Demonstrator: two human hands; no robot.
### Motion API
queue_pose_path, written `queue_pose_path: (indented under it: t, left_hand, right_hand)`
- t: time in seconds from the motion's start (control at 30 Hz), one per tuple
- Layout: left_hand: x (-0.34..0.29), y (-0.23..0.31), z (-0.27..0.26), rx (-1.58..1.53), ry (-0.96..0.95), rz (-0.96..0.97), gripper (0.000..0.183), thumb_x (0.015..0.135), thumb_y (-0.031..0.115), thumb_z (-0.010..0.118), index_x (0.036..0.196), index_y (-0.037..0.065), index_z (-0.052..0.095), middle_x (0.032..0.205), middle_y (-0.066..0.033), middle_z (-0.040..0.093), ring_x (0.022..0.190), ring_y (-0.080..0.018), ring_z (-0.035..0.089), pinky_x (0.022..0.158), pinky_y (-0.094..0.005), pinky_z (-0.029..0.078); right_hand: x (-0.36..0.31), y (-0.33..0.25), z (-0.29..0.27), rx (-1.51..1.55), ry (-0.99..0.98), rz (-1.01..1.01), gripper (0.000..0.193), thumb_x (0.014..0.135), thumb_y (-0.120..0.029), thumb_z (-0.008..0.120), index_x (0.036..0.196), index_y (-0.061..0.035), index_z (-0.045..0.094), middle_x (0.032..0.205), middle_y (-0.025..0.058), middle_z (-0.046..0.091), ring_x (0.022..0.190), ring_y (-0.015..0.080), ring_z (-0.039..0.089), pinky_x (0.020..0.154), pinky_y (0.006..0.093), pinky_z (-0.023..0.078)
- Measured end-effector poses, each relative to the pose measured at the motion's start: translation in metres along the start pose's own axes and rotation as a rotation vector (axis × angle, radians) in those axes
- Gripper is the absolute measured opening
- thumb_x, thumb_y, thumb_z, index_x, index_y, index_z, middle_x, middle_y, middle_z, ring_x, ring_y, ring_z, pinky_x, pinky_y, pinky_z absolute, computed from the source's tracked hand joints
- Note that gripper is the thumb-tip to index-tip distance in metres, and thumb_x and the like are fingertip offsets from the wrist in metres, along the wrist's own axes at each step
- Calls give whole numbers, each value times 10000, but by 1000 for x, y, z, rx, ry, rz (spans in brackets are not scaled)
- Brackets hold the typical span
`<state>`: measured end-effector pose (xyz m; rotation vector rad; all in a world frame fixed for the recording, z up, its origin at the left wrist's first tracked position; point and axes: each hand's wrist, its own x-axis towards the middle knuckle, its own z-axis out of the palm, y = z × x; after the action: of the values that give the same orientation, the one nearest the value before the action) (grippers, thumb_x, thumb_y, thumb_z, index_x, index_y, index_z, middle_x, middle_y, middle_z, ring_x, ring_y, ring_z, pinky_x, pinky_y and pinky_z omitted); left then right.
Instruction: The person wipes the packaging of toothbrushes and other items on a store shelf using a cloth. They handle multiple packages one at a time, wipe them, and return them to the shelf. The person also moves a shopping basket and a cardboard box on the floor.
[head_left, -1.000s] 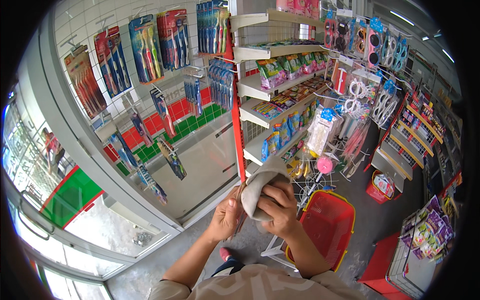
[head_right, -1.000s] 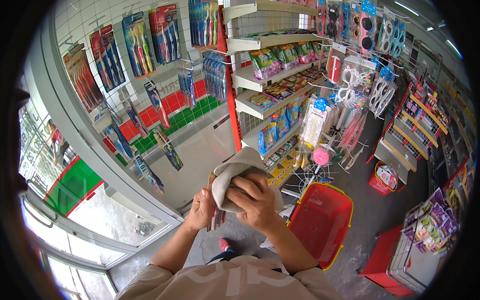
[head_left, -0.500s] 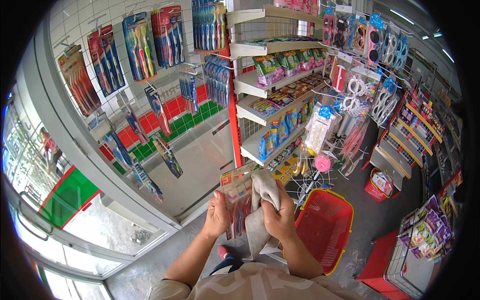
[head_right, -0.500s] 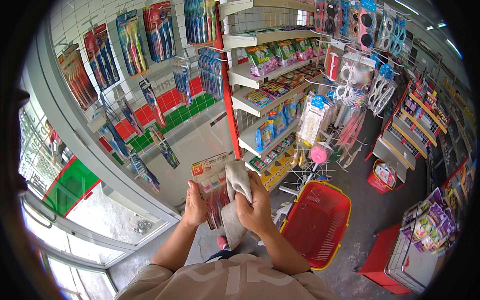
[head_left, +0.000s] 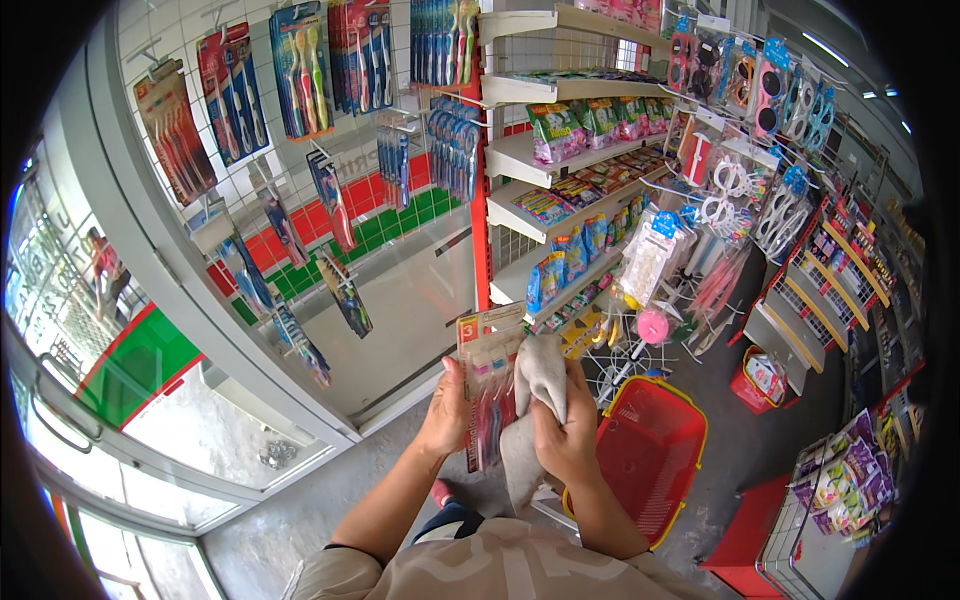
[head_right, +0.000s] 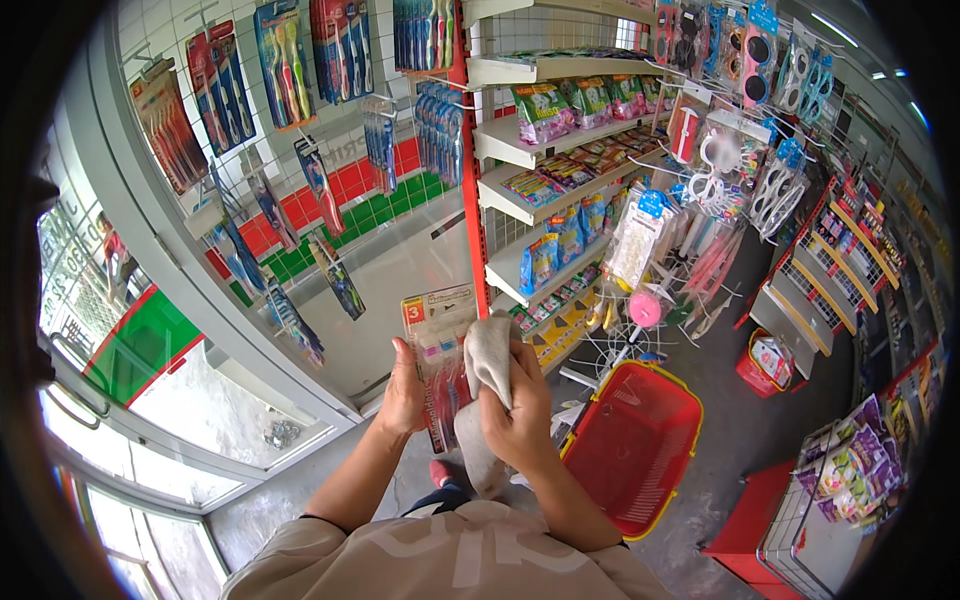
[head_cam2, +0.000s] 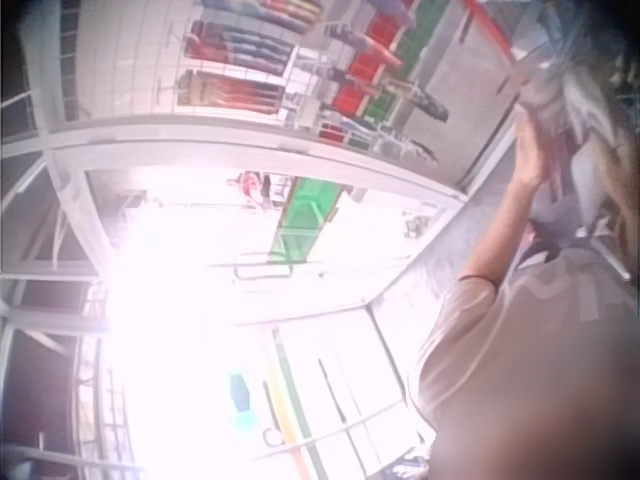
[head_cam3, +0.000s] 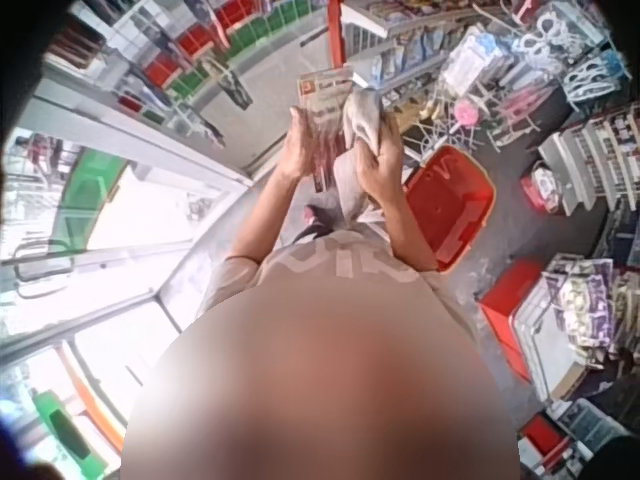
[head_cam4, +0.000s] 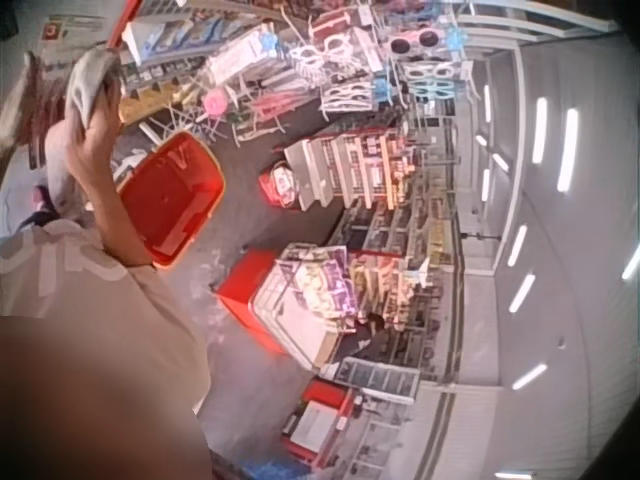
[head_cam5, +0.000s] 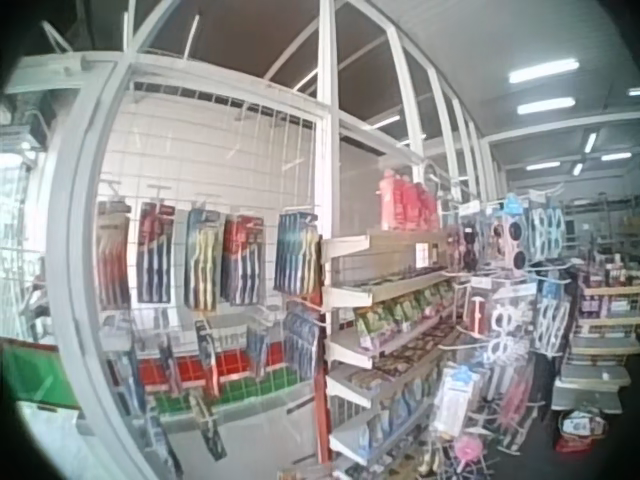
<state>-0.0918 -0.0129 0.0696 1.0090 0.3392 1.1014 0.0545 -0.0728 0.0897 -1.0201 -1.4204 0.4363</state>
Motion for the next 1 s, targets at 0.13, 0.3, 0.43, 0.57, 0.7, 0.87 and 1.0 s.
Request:
queue_pose_path:
  t: [0.13, 0.3, 0.43, 0.57, 0.7, 0.87, 1.0]
  left_hand:
    - [4, 1, 10, 201, 5, 102, 671, 1011, 570, 232, 1352, 33, 444, 1230, -115, 582, 1096, -194, 578, 930, -346, 491]
    - [4, 7, 20, 74, 126, 111, 502, 1052, 453, 287, 1279, 64, 509, 1138, -98, 608, 1002, -171, 610, 851, -315, 530]
    - [5, 13, 22, -47, 240, 129, 452, 1048, 423, 345, 1258, 53, 501, 1127, -135, 612, 1009, -221, 624, 863, -362, 543]
    - [5, 24, 11, -120, 243, 126, 503, 1021, 496, 387, 1191, 41, 516, 1042, -124, 623, 904, -220, 633, 804, -376, 551]
    - [11, 32, -1, 45, 384, 181, 602, 1009, 549, 354, 1295, 34, 478, 1178, -125, 606, 959, -208, 610, 825, -362, 539]
    - [19, 51, -24, -4, 431, 322, 653, 999, 589, 323, 1350, 58, 466, 1254, -98, 579, 1038, -198, 577, 873, -389, 514]
    - [19, 62, -39, -166, 404, 229, 754, 960, 663, 327, 1363, 41, 462, 1198, -114, 598, 944, -211, 619, 821, -379, 536]
  right_hand:
    - [10, -11, 17, -303, 62, -276, 273, 840, 44, 582, 1110, 54, 626, 1181, 222, 510, 1057, 364, 566, 884, 384, 469]
    - [8, -15, 25, -516, -3, -369, 434, 693, 10, 638, 1126, -10, 659, 1257, 179, 501, 1041, 373, 498, 878, 430, 462]
    - [5, -13, 29, -695, -109, -413, 482, 665, -32, 694, 1145, -63, 668, 1255, 125, 518, 996, 326, 513, 859, 405, 470]
    - [-4, -12, 37, -696, -196, -461, 433, 648, 19, 669, 1073, -62, 686, 1223, 122, 516, 997, 338, 516, 838, 412, 494]
    - [-22, -7, 39, -645, -269, -398, 451, 635, 19, 673, 1075, -80, 686, 1206, 103, 521, 1005, 328, 519, 831, 406, 501]
    - [-50, 0, 32, -592, -425, -344, 380, 698, -19, 665, 1066, -109, 694, 1163, 76, 536, 971, 303, 526, 839, 382, 497]
    - [-39, -1, 13, -393, -366, -209, 388, 740, -50, 670, 1127, -39, 656, 1207, 129, 538, 1050, 343, 530, 904, 420, 468]
